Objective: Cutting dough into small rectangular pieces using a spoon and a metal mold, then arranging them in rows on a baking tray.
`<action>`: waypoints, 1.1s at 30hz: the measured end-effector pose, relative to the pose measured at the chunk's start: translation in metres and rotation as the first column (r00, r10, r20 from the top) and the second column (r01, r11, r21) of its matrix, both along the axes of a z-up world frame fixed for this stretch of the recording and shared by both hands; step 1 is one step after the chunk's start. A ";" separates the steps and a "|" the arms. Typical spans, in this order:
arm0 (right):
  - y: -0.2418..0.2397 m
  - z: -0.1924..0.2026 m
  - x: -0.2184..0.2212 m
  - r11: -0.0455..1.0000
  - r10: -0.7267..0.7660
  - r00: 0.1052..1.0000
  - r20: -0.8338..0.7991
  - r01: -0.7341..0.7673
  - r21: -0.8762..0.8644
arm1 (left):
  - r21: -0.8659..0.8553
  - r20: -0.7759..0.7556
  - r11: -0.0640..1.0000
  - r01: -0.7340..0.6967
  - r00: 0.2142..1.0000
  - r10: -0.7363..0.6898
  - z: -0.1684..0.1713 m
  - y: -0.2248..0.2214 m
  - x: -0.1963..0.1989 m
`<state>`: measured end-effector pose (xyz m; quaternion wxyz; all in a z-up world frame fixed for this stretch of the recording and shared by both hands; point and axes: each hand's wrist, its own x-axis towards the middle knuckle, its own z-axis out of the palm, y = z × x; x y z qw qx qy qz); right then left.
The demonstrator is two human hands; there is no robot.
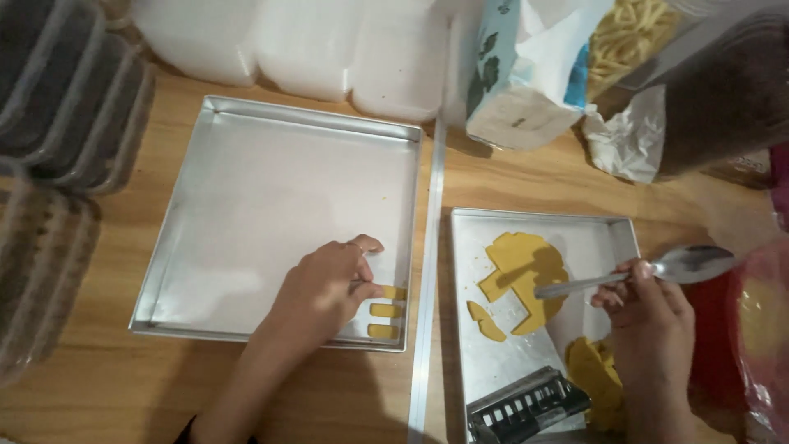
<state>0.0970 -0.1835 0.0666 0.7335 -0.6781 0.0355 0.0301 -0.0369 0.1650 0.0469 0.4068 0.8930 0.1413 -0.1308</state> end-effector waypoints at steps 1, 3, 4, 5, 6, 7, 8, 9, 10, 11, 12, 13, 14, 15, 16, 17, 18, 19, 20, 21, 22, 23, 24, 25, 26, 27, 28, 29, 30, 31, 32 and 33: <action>0.000 -0.001 0.000 1.000 -0.010 1.000 0.002 0.010 -0.002 | -0.002 0.002 1.000 0.010 1.000 -0.010 0.006 0.000 0.002; -0.001 -0.005 0.000 0.997 0.079 0.995 0.065 -0.078 -0.016 | -0.078 -0.100 0.993 -0.091 0.991 0.083 0.018 -0.001 0.007; -0.003 -0.007 0.001 0.997 0.071 0.995 0.066 -0.070 -0.017 | -0.079 -0.099 0.993 -0.083 0.992 0.075 0.015 -0.001 0.008; -0.005 -0.010 0.003 0.997 0.081 0.993 0.080 -0.080 -0.015 | -0.068 -0.049 0.993 -0.094 0.995 0.091 0.012 -0.001 0.009; -0.007 -0.013 0.004 0.996 0.092 0.991 0.094 -0.091 -0.013 | -0.057 0.002 0.993 -0.106 0.994 0.106 0.009 -0.001 0.010; -0.006 -0.012 0.002 0.996 0.084 0.992 0.095 -0.083 -0.013 | -0.057 0.003 0.994 -0.098 0.995 0.098 0.004 -0.002 0.009; -0.004 -0.011 0.001 0.995 0.070 0.993 0.098 -0.063 -0.071 | -0.054 0.161 0.993 -0.106 0.980 0.114 -0.001 -0.004 0.009; -0.002 -0.010 0.000 0.991 0.056 0.993 0.101 -0.043 -0.129 | -0.054 0.315 0.992 -0.115 0.941 0.126 -0.006 -0.005 0.008; 0.000 -0.010 -0.002 0.991 0.048 0.994 0.102 -0.035 -0.128 | -0.054 0.317 0.993 -0.107 0.941 0.118 -0.003 -0.008 0.008; 0.001 -0.010 -0.004 0.978 0.049 0.990 0.135 -0.020 -0.210 | 0.049 0.413 0.993 -0.111 0.907 0.081 0.000 -0.010 0.007; 0.003 -0.009 -0.004 0.957 0.056 0.984 0.168 -0.005 -0.290 | 0.148 0.503 0.981 -0.128 0.863 0.037 0.003 -0.013 0.006; 0.006 -0.006 -0.008 0.957 0.053 0.984 0.171 -0.001 -0.291 | 0.147 0.505 0.981 -0.125 0.862 0.034 0.003 -0.017 0.007; 0.010 -0.002 -0.011 0.956 0.063 0.978 0.199 -0.002 -0.294 | 0.212 0.572 0.970 -0.121 0.820 -0.023 0.004 -0.019 0.007; 0.014 0.001 -0.013 0.955 0.073 0.971 0.226 -0.003 -0.297 | 0.276 0.630 0.953 -0.122 0.772 -0.084 0.004 -0.022 0.008; 0.014 0.003 -0.013 0.956 0.069 0.971 0.230 0.001 -0.295 | 0.278 0.632 0.953 -0.120 0.770 -0.088 0.010 -0.028 0.009; 0.013 0.005 -0.013 0.948 0.086 0.969 0.232 -0.008 -0.319 | 0.323 0.702 0.934 -0.152 0.700 -0.129 0.015 -0.033 0.010; 0.012 0.007 -0.013 0.939 0.099 0.968 0.232 -0.014 -0.344 | 0.361 0.762 0.914 -0.184 0.624 -0.175 0.021 -0.039 0.012; 0.009 0.004 -0.009 0.939 0.092 0.968 0.234 -0.006 -0.343 | 0.361 0.763 0.915 -0.178 0.621 -0.181 0.017 -0.045 0.012; 0.004 0.001 -0.006 0.956 0.100 0.970 0.223 -0.031 -0.290 | 0.399 0.762 0.899 -0.181 0.610 -0.216 0.014 -0.050 0.014; -0.001 -0.001 -0.002 0.970 0.108 0.971 0.214 -0.056 -0.236 | 0.436 0.761 0.881 -0.185 0.599 -0.251 0.011 -0.056 0.017; -0.003 0.003 -0.002 0.971 0.097 0.971 0.219 -0.044 -0.236 | 0.435 0.764 0.883 -0.177 0.592 -0.257 0.004 -0.065 0.021; -0.005 0.007 -0.002 0.980 0.113 0.972 0.207 -0.074 -0.186 | 0.428 0.735 0.891 -0.148 0.632 -0.248 -0.003 -0.073 0.024; -0.006 0.011 0.000 0.985 0.133 0.971 0.197 -0.107 -0.134 | 0.421 0.703 0.899 -0.123 0.670 -0.238 -0.011 -0.082 0.027; -0.007 0.018 -0.002 0.986 0.126 0.971 0.204 -0.099 -0.134 | 0.421 0.707 0.899 -0.120 0.664 -0.243 -0.018 -0.092 0.030; -0.006 0.024 -0.003 0.981 0.154 0.965 0.211 -0.124 -0.147 | 0.467 0.647 0.882 -0.062 0.704 -0.293 -0.025 -0.101 0.031; -0.004 0.030 -0.004 0.976 0.182 0.959 0.217 -0.148 -0.161 | 0.509 0.581 0.861 -0.001 0.738 -0.342 -0.032 -0.109 0.033; 0.001 0.037 -0.004 0.977 0.181 0.959 0.220 -0.148 -0.156 | 0.513 0.581 0.859 -0.002 0.737 -0.345 -0.024 -0.115 0.034; 0.007 0.043 -0.004 0.965 0.220 0.947 0.233 -0.176 -0.194 | 0.495 0.603 0.869 -0.010 0.724 -0.335 -0.017 -0.121 0.036; 0.011 0.049 -0.004 0.951 0.258 0.935 0.241 -0.202 -0.234 | 0.474 0.622 0.880 -0.013 0.713 -0.324 -0.010 -0.128 0.038; 0.014 0.041 -0.001 0.952 0.257 0.936 0.239 -0.202 -0.232 | 0.476 0.620 0.880 -0.011 0.714 -0.326 -0.013 -0.131 0.039; 0.016 0.032 0.004 0.941 0.309 0.906 0.291 -0.247 -0.231 | 0.480 0.620 0.877 -0.001 0.708 -0.338 -0.016 -0.134 0.042; 0.018 0.024 0.010 0.928 0.358 0.869 0.342 -0.291 -0.233 | 0.484 0.620 0.875 0.009 0.703 -0.350 -0.019 -0.137 0.045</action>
